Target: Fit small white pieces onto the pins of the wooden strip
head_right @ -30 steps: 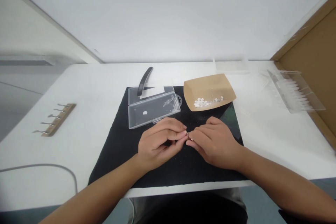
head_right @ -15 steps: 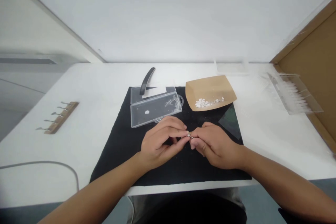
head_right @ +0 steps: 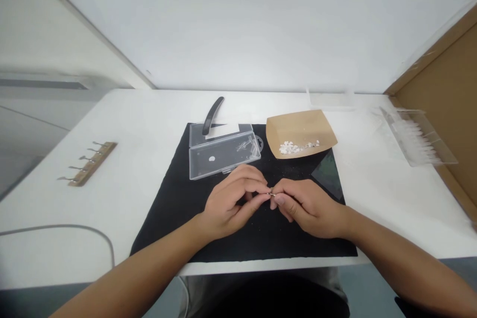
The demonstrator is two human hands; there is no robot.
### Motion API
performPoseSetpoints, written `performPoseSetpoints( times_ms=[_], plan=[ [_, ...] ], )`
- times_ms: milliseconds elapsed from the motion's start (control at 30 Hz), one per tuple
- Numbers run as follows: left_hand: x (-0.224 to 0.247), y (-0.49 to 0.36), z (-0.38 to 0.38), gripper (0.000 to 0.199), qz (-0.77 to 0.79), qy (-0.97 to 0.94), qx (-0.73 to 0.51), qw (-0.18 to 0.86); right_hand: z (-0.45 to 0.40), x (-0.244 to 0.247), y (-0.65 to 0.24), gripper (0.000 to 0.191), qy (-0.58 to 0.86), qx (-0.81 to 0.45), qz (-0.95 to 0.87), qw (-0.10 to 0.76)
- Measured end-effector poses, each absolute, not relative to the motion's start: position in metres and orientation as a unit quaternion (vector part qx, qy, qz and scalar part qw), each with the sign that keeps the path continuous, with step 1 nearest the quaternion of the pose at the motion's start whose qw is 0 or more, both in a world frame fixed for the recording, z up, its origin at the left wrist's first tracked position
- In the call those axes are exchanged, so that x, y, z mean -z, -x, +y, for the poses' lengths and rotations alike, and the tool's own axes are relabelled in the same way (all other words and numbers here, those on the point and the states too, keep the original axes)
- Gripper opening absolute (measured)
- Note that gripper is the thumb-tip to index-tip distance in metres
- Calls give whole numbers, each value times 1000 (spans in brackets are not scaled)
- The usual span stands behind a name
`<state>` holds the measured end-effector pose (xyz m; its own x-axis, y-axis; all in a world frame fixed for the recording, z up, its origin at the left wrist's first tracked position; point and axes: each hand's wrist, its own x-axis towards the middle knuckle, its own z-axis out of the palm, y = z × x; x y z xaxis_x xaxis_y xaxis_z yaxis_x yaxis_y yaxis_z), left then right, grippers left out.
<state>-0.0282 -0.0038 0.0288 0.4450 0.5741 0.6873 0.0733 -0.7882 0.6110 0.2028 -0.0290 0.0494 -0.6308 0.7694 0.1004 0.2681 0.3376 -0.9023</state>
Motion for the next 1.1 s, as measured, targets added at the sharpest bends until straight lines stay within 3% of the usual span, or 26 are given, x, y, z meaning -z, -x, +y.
performPoseSetpoints(
  times_ms=[233, 467, 700, 1100],
  plan=[
    [-30, 27, -5, 8, 214, -811, -457, 297, -21, -45, -208, 25, 307, -342, -859, 227],
    [-29, 27, -3, 13, 204, -806, -488, 268, -24, -35, -204, 32, 306, -130, -898, 288],
    [-30, 26, -3, 22, 207, -803, -498, 252, -29, -34, -198, 40, 350, -161, -869, 310],
    [-27, 16, -4, 16, 262, -763, -548, 220, -33, -27, -188, 39, 380, -32, -887, 262]
  ],
)
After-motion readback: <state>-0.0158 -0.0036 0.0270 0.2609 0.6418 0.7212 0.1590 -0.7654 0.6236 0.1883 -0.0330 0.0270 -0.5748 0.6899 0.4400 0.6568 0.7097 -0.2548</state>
